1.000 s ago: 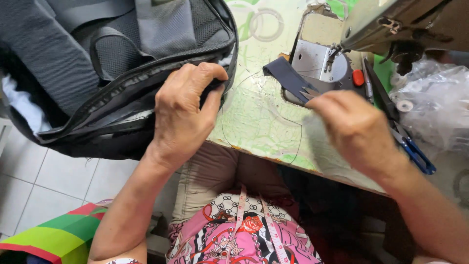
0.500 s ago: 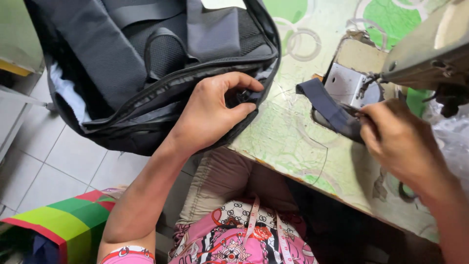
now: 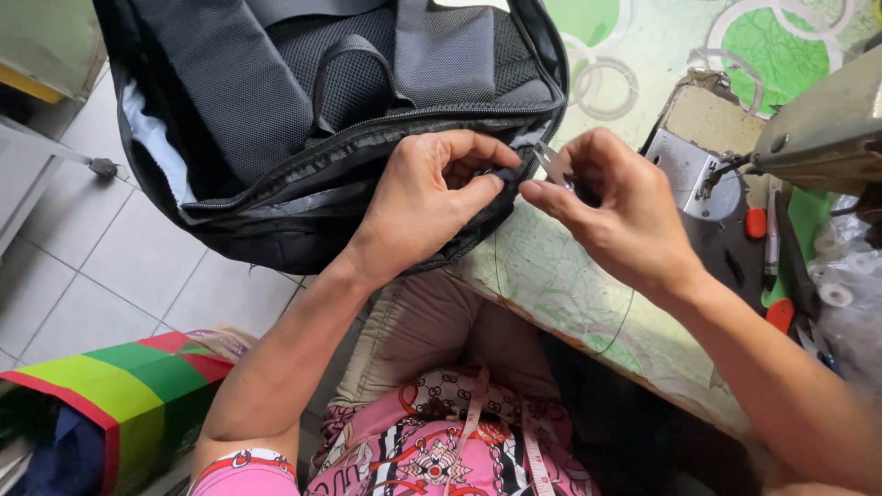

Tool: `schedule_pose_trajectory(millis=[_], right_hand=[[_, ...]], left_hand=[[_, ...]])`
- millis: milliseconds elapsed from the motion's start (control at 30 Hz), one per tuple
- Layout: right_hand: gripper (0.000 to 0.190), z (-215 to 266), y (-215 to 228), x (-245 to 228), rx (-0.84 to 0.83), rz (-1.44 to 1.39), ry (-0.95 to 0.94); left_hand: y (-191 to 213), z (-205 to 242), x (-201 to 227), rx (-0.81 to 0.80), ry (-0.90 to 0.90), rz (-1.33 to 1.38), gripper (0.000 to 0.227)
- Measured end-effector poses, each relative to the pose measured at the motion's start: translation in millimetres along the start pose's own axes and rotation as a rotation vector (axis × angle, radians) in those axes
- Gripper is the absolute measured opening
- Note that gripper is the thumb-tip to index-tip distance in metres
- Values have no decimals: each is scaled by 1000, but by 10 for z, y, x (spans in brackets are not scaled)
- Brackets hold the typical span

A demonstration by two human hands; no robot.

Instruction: The person sews a seam on a black backpack by hand using a needle and thread.

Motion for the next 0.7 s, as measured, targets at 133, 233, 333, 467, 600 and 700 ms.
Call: schedule_pose_trajectory(millis=[133, 233, 333, 467, 600, 700], right_hand=[[35, -88, -90, 100, 33, -211, -9], [30, -91, -125, 154, 3, -440, -45], [32, -98, -157, 284, -25, -606, -116], [31, -104, -217, 369, -75, -741, -199], [28, -122, -222, 384, -91, -774, -194], [26, -120, -221, 394, -92, -825, -189]], left_hand=[[-3, 12, -30, 28, -18, 37, 16], [-24, 5, -33, 19, -74, 28, 11], [-24, 2, -48, 10, -62, 54, 11], [-12, 10, -32, 17, -82, 52, 9], [31, 185, 356, 105, -378, -300, 10], [-19, 482, 737, 218, -598, -527, 12]])
Point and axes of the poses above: each hand's wrist, its own z-axis away from the middle knuckle, its own y-axis out of the back of the hand, x = y × z, the point moved 9 cm from there along -z, towards the middle knuckle, and after that the axes turned 1 degree about -x, right-handed, at the moved point
